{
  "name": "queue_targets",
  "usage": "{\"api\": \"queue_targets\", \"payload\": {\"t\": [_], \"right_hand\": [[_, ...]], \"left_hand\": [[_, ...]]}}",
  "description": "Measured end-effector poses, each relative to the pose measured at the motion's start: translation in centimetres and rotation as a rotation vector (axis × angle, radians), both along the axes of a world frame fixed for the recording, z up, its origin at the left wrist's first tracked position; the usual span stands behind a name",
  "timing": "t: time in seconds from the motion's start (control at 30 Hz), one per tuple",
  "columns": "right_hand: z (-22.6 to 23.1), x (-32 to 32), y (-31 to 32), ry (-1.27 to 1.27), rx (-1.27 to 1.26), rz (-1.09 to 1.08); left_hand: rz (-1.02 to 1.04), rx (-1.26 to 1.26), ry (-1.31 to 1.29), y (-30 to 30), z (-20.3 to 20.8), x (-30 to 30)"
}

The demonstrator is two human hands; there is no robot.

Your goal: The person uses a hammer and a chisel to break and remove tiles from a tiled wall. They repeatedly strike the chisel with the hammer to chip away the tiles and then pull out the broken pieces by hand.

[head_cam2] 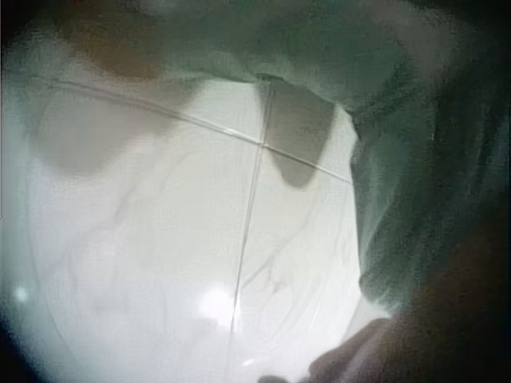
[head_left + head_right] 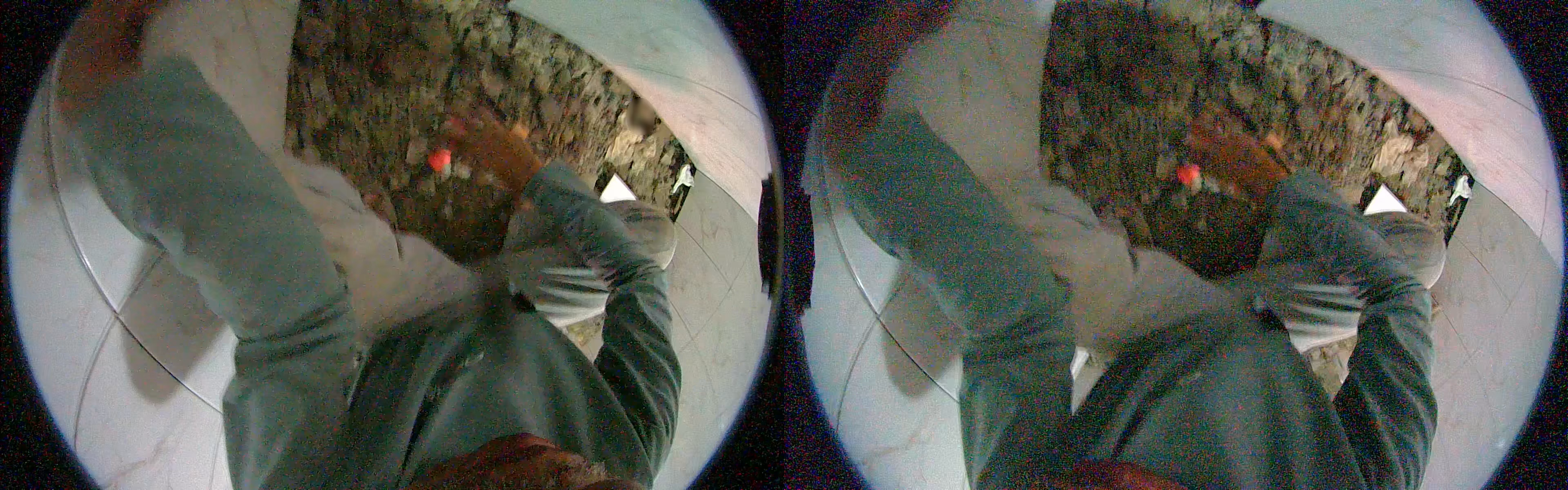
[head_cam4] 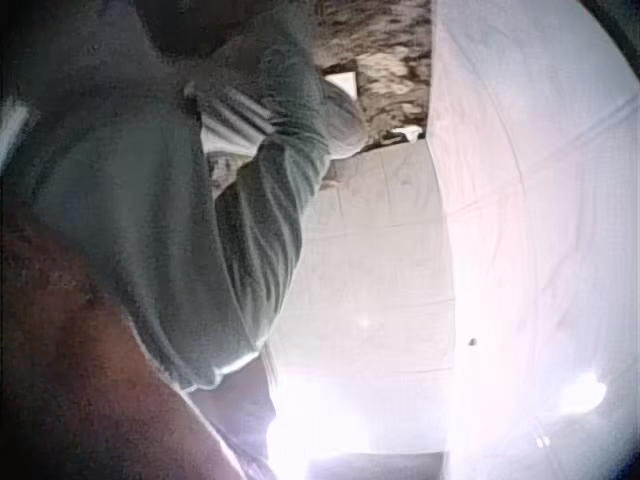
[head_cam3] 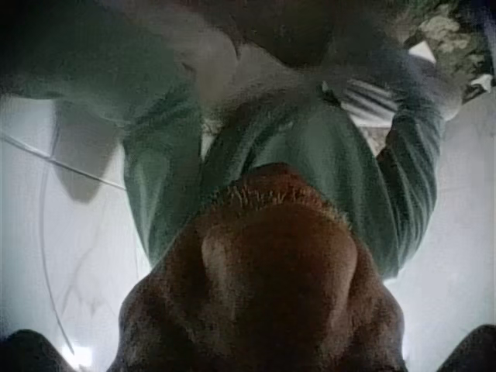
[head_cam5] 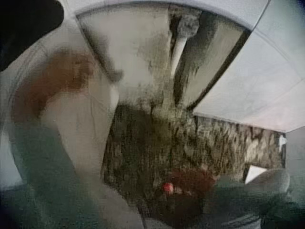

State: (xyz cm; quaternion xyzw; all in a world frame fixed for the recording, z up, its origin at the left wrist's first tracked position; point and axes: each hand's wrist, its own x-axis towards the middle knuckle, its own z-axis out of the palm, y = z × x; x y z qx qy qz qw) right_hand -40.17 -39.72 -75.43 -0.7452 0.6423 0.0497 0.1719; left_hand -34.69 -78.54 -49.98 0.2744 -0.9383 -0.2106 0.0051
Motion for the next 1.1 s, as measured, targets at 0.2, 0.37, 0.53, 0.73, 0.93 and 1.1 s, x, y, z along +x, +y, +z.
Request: {"api": "queue_targets", "payload": {"t": [0.2,0.37,0.53,0.73,0.93,1.1], "right_hand": [[-0.2,3.4,-1.9,0.102,0.195,-0.072],[-0.1,0.9,-0.6,-0.288,0.376,-0.200],[8.2,-4.2,-1.0,-0.883,0.235,-0.680],[12.6,-5.8,-4.8,-1.542,-0.245,-1.011],[15.6,-6.3,-7.9,-1.784,-0.385,-0.930],[15.1,-6.0,-11.6,-1.724,-0.547,-1.011]], "left_hand": [[-0.119,-0.117,0.187,0.3,-2.2,-0.5],[-0.002,-0.027,0.129,1.7,-2.0,0.0],[-0.049,-0.113,0.179,3.1,-2.1,-1.6],[-0.134,-0.172,0.269,4.1,-3.2,-3.4],[-0.151,-0.101,0.440,6.7,-1.7,-5.3],[-0.076,0.070,0.463,8.4,0.1,-5.8]]}}
